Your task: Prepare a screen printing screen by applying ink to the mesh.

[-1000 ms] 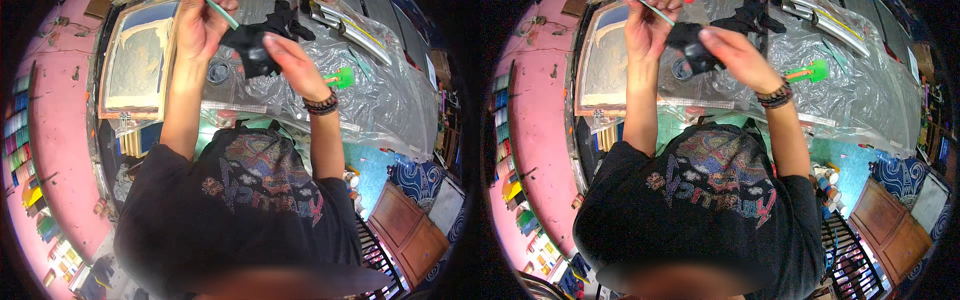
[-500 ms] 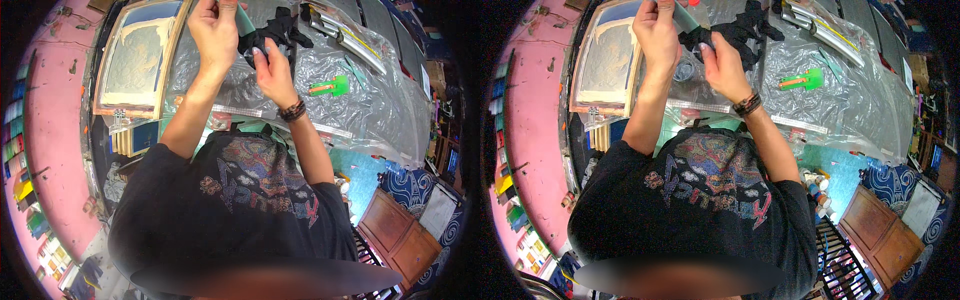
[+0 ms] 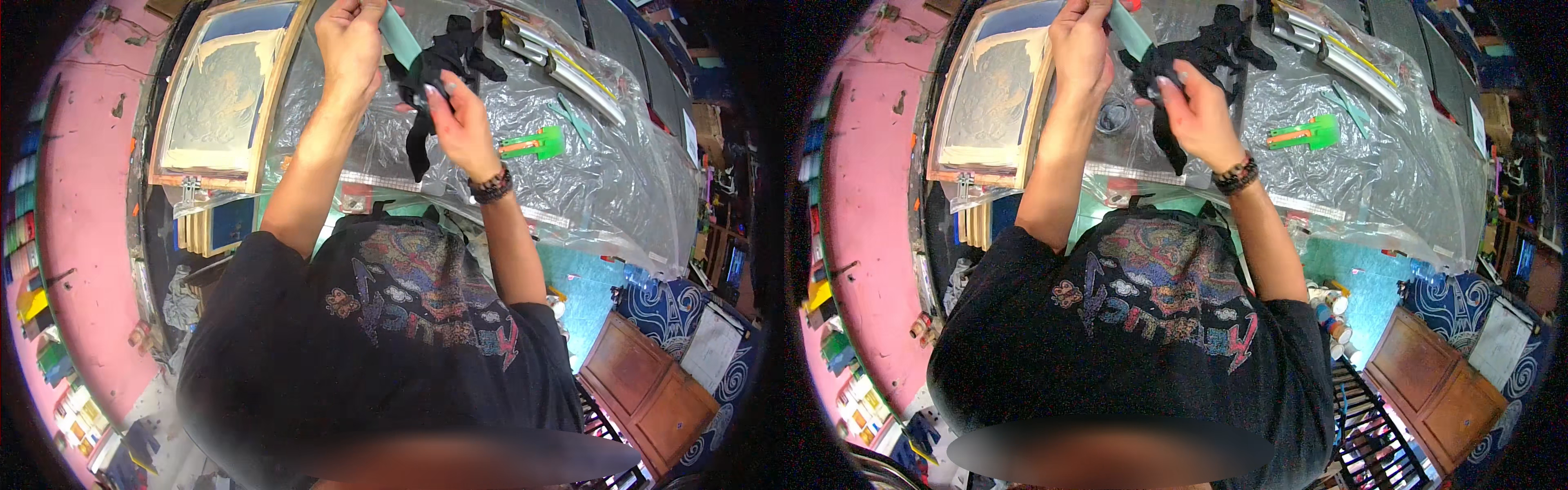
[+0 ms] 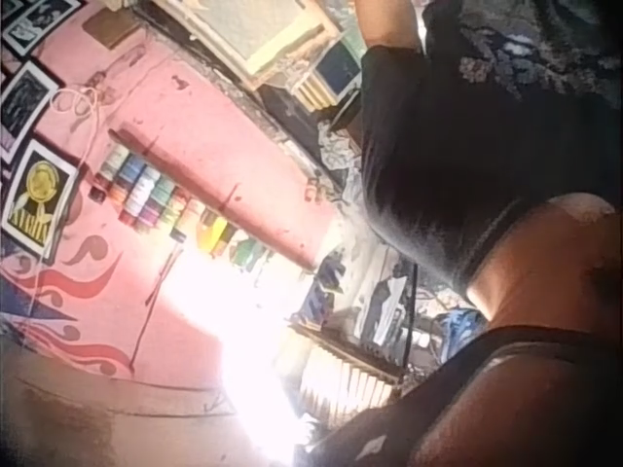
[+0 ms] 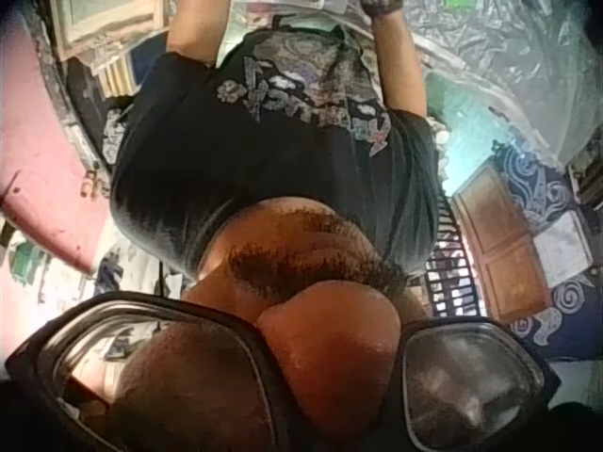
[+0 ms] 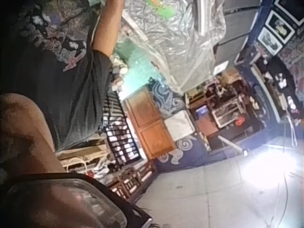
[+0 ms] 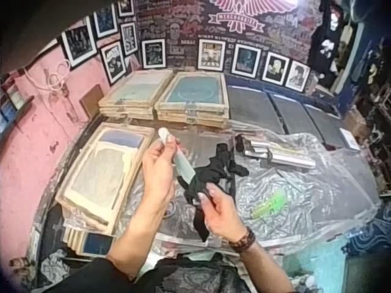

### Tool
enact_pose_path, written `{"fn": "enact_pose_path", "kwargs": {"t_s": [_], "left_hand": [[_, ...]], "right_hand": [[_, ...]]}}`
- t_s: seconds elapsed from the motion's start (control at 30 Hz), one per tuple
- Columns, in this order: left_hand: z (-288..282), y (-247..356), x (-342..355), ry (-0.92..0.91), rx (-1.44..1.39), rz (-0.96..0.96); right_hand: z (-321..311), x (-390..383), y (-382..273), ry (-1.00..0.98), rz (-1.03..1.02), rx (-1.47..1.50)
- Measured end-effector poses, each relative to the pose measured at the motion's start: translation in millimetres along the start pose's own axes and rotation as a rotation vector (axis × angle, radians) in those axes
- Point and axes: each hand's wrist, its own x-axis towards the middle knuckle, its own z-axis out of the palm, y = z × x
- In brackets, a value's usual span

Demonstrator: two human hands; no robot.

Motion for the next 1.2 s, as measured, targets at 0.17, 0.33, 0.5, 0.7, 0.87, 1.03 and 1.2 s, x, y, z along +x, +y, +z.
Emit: {"fn": "enact_pose_path", "kwargs": {"t_s": [0.17, 0.33, 0.5, 0.7, 0.87, 1.03, 1.2], "left_hand": [[-30, 29, 32, 0.208, -0.047, 0.178], [-21, 48, 24, 0.161, -0.004, 0.245], [23, 46, -4, 0.214, 0.292, 0.378], [47, 32, -24, 0.177, 0.412, 0.485], [41, 25, -29, 0.192, 0.461, 0.448], [25, 29, -16, 0.211, 0.541, 0.426], [8, 21, 11, 0.258, 0.442, 0.366]], "right_hand": [[-62, -18, 8, -0.082, 0.354, 0.394], [-69, -4, -19, 0.001, 0.269, 0.687], [-42, 20, -40, -0.177, 0.015, -0.320], [16, 20, -24, 0.211, -0.230, -0.780], [22, 17, -20, 0.163, -0.188, -0.907], [19, 18, -22, 0.033, -0.233, -0.727], [16, 7, -16, -0.001, -0.269, -0.644]]}}
